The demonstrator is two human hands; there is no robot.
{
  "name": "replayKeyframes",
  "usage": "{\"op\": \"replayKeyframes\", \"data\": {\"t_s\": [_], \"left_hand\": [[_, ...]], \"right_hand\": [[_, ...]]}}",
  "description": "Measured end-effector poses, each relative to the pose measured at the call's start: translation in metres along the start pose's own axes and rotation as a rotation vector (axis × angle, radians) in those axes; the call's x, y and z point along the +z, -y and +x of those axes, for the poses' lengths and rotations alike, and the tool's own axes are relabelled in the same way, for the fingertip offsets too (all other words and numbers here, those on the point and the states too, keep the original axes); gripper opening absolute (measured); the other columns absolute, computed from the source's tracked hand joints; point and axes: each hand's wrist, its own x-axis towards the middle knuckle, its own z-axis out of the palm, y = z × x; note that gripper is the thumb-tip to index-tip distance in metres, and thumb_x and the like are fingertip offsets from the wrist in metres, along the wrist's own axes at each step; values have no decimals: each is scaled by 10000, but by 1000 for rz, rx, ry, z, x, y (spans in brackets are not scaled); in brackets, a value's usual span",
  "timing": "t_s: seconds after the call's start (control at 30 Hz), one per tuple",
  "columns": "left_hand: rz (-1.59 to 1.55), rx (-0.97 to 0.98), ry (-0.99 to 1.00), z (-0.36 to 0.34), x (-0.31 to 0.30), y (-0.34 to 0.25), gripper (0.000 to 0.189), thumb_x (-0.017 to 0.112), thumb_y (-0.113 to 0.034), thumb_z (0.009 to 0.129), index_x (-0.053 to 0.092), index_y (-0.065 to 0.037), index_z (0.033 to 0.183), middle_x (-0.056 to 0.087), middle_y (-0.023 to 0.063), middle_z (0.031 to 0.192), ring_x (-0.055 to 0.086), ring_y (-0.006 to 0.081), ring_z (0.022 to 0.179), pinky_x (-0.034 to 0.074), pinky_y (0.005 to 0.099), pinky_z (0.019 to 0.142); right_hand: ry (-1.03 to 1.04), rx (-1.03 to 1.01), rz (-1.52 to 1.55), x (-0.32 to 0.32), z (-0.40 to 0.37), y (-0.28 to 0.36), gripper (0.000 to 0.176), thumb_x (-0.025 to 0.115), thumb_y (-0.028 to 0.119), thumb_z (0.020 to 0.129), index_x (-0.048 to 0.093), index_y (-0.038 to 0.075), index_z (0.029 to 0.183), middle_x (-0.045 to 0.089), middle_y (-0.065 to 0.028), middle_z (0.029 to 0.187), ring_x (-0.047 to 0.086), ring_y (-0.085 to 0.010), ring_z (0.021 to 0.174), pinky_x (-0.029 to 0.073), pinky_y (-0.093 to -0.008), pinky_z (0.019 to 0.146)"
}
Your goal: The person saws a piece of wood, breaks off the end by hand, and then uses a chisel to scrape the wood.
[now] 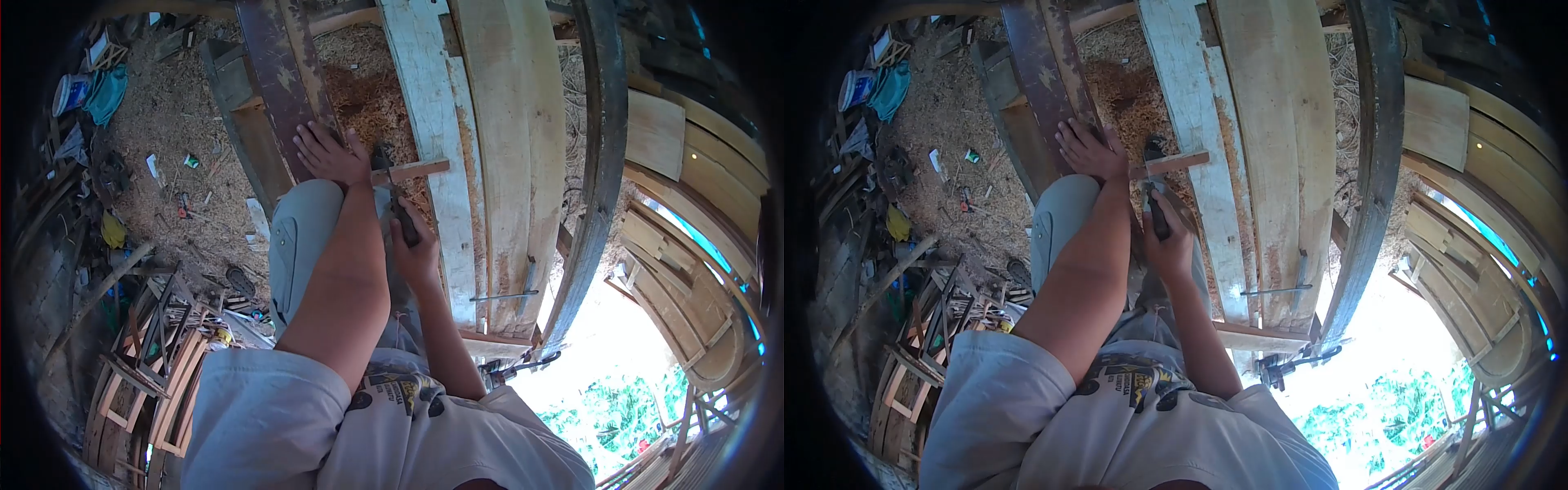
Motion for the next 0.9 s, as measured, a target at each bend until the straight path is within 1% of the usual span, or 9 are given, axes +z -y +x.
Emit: {"op": "replayKeyframes", "data": {"t_s": [0.17,0.27,0.37,0.43,0.53,0.6,0.73,0.77,0.9], "left_hand": [[-6,-2,20,2,1,-2,776,533,-520,1041,405,-49,1644,381,223,1693,343,452,1570,283,605,1271],[-29,-10,58,-1,-6,1,780,519,-531,1051,398,-43,1647,364,229,1699,323,460,1578,264,609,1277],[-28,-1,86,5,-3,-3,796,485,-545,1070,351,-33,1665,325,234,1716,287,462,1594,243,600,1290],[3,-1,119,-3,-7,0,808,460,-552,1083,309,-30,1681,295,236,1729,261,458,1607,232,590,1300],[31,-10,150,0,-4,0,805,452,-547,1088,303,-23,1682,287,240,1732,254,457,1610,220,595,1302],[-58,6,104,0,-4,2,787,458,-554,1078,372,-34,1662,332,258,1708,299,496,1577,239,634,1275],[-40,50,105,3,-2,-1,769,447,-549,1084,368,-58,1671,330,263,1706,298,511,1573,250,639,1270],[-23,50,122,3,-4,0,770,429,-554,1090,355,-59,1675,315,258,1714,277,505,1584,237,637,1277],[-1,46,101,-1,-5,0,756,458,-526,1083,358,-67,1675,324,263,1705,298,517,1570,261,644,1265]], "right_hand": [[36,-45,23,-11,12,-7,430,722,60,1012,659,19,1436,739,-200,1338,705,-230,1252,541,-356,1066],[76,40,-70,-18,0,15,431,722,58,1010,659,23,1436,737,-200,1344,703,-252,1262,538,-367,1075],[-9,-62,-92,-26,-33,33,439,718,62,1009,657,36,1442,732,-206,1356,697,-264,1277,525,-371,1090],[76,148,-20,-36,-47,43,438,710,58,1008,655,32,1442,725,-216,1365,681,-280,1311,507,-373,1113],[28,111,-51,-5,10,29,417,692,63,1016,663,16,1430,725,-222,1364,671,-269,1328,498,-380,1123],[38,130,-37,-4,8,32,403,681,73,1024,668,12,1421,722,-224,1368,671,-267,1326,500,-380,1122],[28,216,-1,-26,-46,44,373,656,105,1044,678,8,1403,725,-229,1355,683,-272,1305,507,-375,1109],[-1,149,11,-27,-53,36,366,648,102,1050,675,4,1402,728,-221,1349,680,-275,1309,507,-372,1109],[2,130,-84,-2,-20,30,367,651,111,1055,672,3,1405,724,-199,1363,677,-254,1300,511,-372,1104]]}}
